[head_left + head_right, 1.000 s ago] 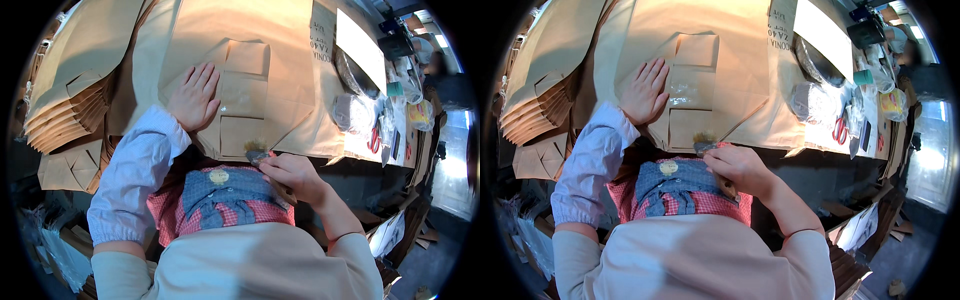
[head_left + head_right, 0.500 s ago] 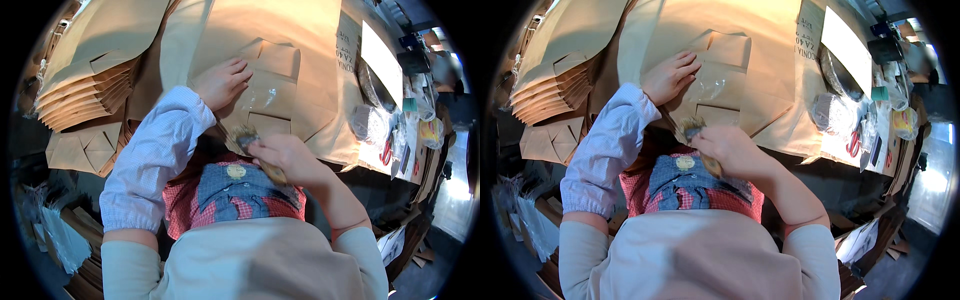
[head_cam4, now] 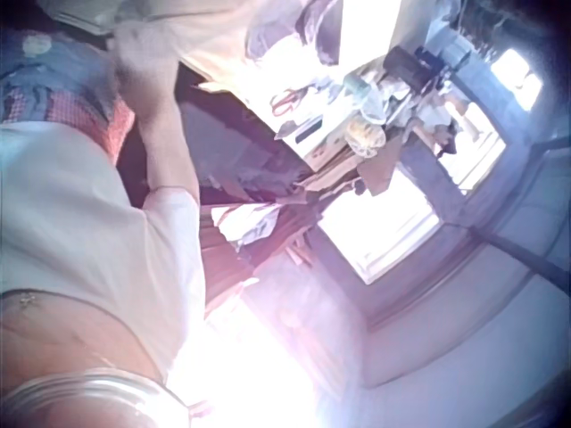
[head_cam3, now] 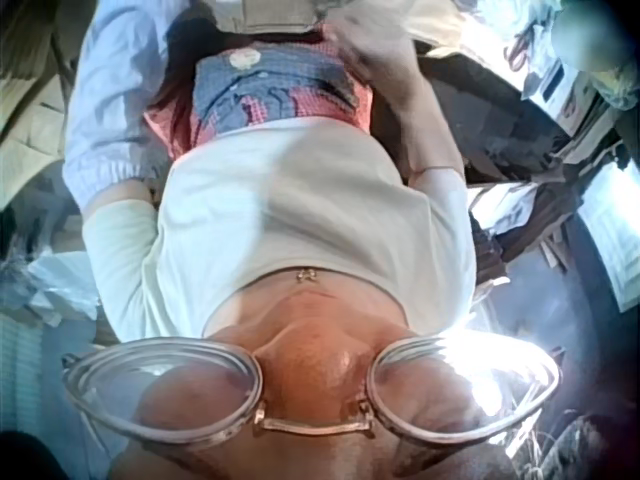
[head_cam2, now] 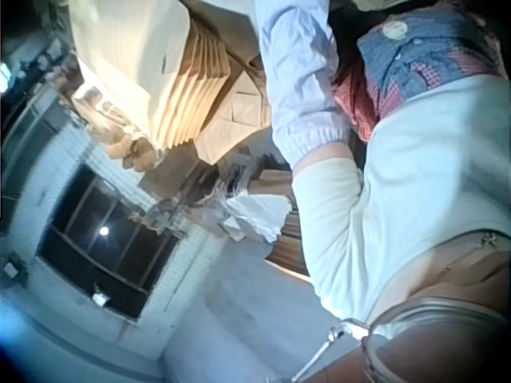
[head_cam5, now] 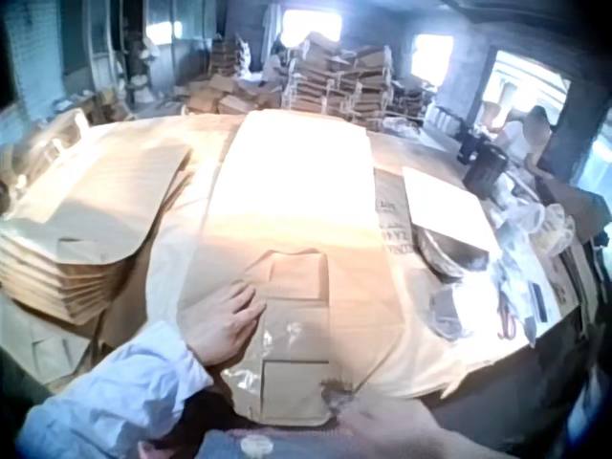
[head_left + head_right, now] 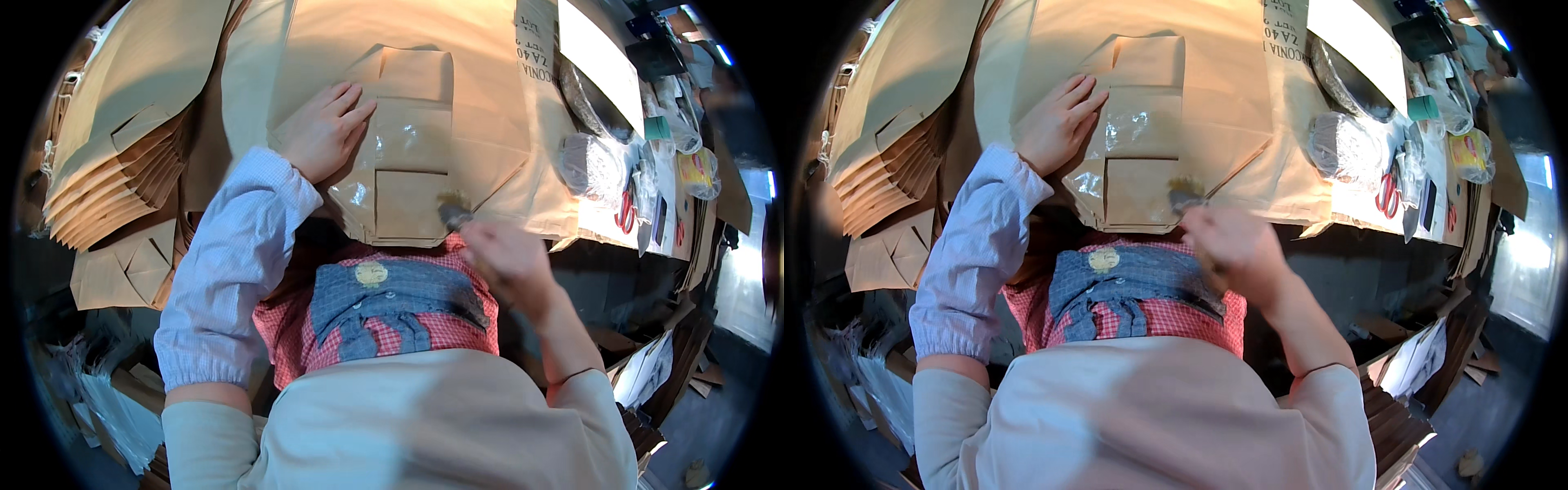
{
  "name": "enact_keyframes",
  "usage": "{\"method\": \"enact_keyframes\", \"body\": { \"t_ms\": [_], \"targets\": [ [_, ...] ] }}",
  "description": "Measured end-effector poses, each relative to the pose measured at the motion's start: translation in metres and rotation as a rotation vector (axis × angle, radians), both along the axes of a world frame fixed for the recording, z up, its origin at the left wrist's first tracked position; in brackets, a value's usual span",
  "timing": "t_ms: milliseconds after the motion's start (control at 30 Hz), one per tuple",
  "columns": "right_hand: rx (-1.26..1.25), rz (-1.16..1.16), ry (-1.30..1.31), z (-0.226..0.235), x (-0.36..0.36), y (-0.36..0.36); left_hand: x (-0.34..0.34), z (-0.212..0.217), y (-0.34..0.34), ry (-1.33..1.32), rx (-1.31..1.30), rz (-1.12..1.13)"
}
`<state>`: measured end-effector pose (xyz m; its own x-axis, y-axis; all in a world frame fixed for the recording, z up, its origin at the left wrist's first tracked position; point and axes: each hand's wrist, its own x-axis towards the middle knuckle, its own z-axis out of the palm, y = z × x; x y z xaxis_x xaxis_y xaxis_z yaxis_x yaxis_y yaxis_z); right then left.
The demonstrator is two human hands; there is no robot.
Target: The person assembles flat paper bags by folding the bottom flaps and applying glue with a brush to secure them. The person repeatedly picks up flat bags, folds the bottom, applies glue, and stacks the finished bags.
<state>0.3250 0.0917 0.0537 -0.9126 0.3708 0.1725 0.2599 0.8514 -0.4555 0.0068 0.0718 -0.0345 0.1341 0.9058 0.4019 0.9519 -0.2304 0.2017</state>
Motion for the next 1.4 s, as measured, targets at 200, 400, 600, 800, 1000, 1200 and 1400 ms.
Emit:
{"method": "enact_keyframes", "body": {
  "t_ms": [200, 400, 600, 800, 1000, 1200, 1400],
  "targets": [
    [-0.553, 0.169, 0.254, 0.000, -0.017, 0.013, 0.005, 0.016, 0.005, 0.004, -0.036, -0.013],
    [-0.680, -0.434, 0.478, 0.022, -0.040, 0.119, 0.004, 0.014, -0.007, 0.009, -0.081, 0.040],
    [-0.546, -0.559, 0.190, -0.035, -0.084, 0.191, 0.007, 0.011, 0.001, -0.023, -0.088, 0.023],
    [-0.462, -0.505, 0.301, -0.024, -0.109, 0.203, 0.003, 0.018, -0.001, -0.129, -0.064, 0.038],
    [-0.990, -0.444, 0.621, -0.001, -0.144, 0.127, 0.003, 0.016, -0.006, -0.292, -0.053, 0.134],
    [-0.501, -0.497, 0.145, -0.036, -0.191, 0.139, 0.002, 0.019, -0.007, -0.280, -0.093, 0.101],
    [-0.425, -0.468, 0.571, -0.004, -0.141, 0.135, -0.001, 0.014, -0.005, -0.356, -0.119, 0.110]
  ]
}}
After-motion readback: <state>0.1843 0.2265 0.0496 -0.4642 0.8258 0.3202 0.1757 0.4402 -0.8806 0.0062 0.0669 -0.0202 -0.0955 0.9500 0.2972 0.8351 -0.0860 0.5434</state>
